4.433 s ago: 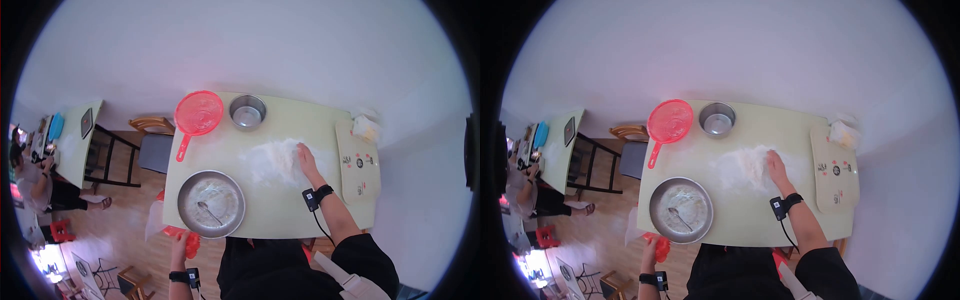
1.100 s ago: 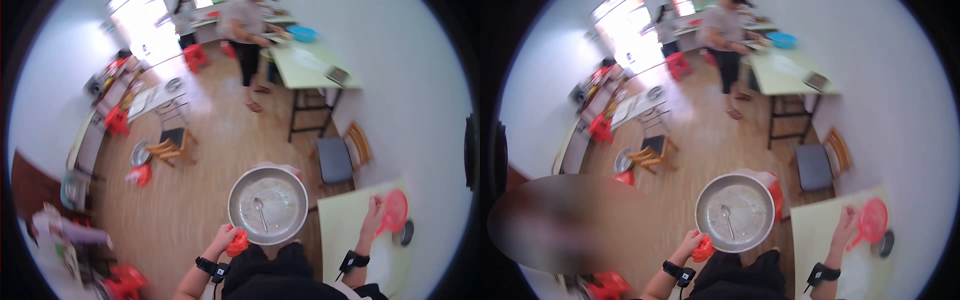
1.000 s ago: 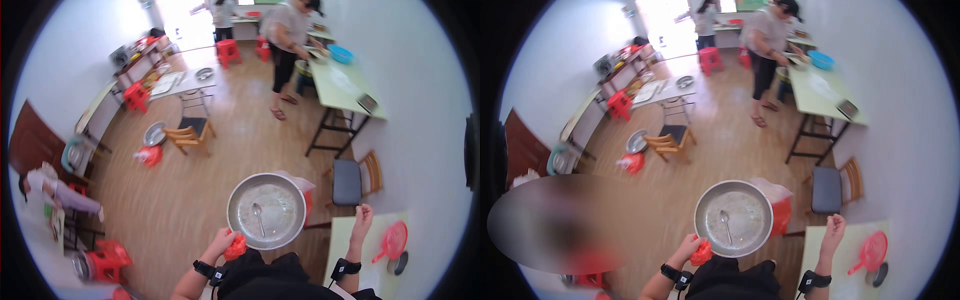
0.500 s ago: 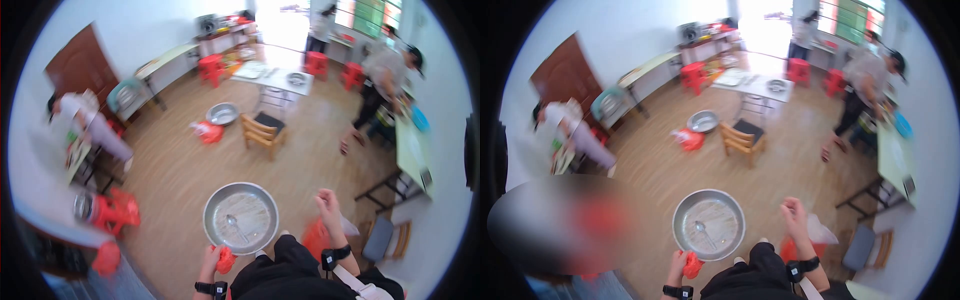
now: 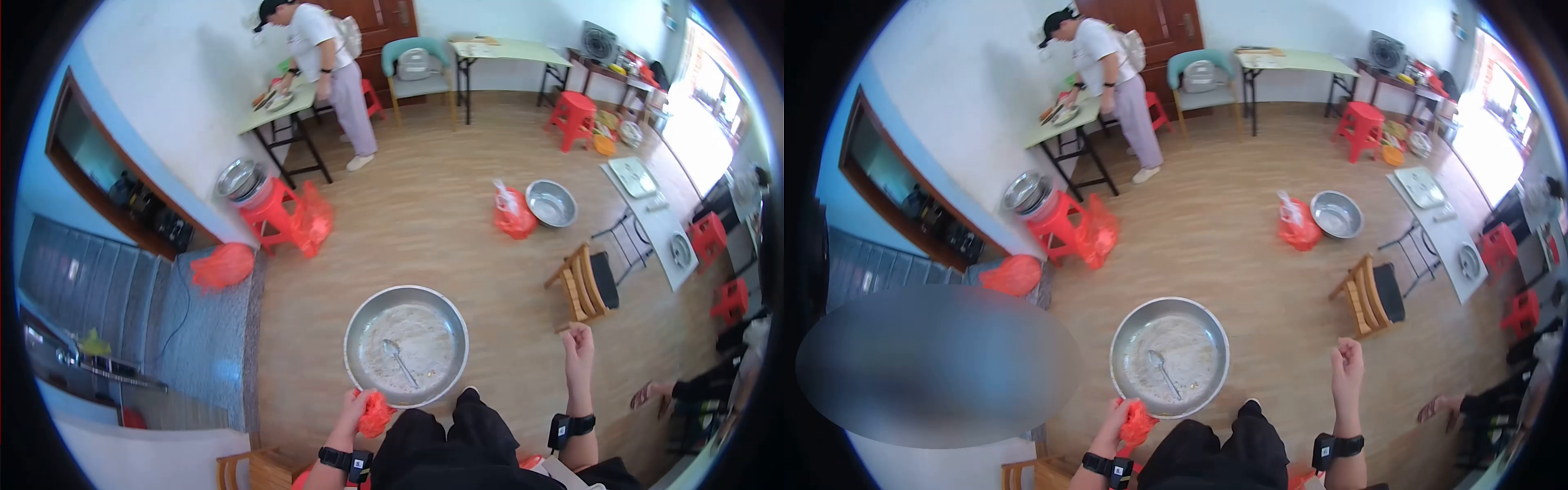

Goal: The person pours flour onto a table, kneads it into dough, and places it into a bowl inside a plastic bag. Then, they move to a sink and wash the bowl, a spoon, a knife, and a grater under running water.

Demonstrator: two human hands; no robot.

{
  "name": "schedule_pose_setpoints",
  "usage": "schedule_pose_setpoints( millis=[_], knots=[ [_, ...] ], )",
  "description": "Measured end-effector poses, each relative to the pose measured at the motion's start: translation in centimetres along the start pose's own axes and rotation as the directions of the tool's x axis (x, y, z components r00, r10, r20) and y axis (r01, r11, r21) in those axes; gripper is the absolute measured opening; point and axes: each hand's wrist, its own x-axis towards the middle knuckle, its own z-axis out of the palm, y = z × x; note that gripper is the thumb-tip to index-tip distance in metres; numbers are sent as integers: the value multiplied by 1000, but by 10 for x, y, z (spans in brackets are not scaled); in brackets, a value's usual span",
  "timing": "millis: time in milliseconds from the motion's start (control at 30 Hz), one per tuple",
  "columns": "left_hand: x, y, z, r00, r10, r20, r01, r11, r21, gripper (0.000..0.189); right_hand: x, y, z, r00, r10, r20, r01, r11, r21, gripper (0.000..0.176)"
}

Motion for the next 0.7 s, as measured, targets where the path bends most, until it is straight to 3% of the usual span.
schedule_pose_setpoints(
  millis=[167,233,267,367,500,567,633,700],
  knots=[
    [13,-26,-12,967,34,-252,-63,992,-109,15,86,16,92,960,-80,269,103,992,-72,16],
    [14,-60,-6,915,-11,-402,-101,962,-255,14,105,50,116,920,-89,383,106,994,-22,16],
    [15,-62,-9,903,-10,-430,-126,950,-286,13,109,56,137,902,-102,419,152,984,-88,17],
    [23,-68,-32,849,62,-525,-194,960,-201,15,108,49,205,841,-115,528,187,979,-83,18],
    [46,-28,-124,808,79,-583,-261,936,-235,16,60,8,339,810,-118,574,205,975,-89,20],
    [59,-15,-161,777,121,-618,-262,954,-143,16,48,-4,394,773,-145,618,207,978,-29,20],
    [61,12,-175,768,124,-629,-304,934,-187,15,38,-30,433,629,-223,745,298,954,34,20],
    [70,40,-187,759,145,-635,-351,912,-212,15,43,-50,470,592,-244,768,309,949,64,20]
  ],
)
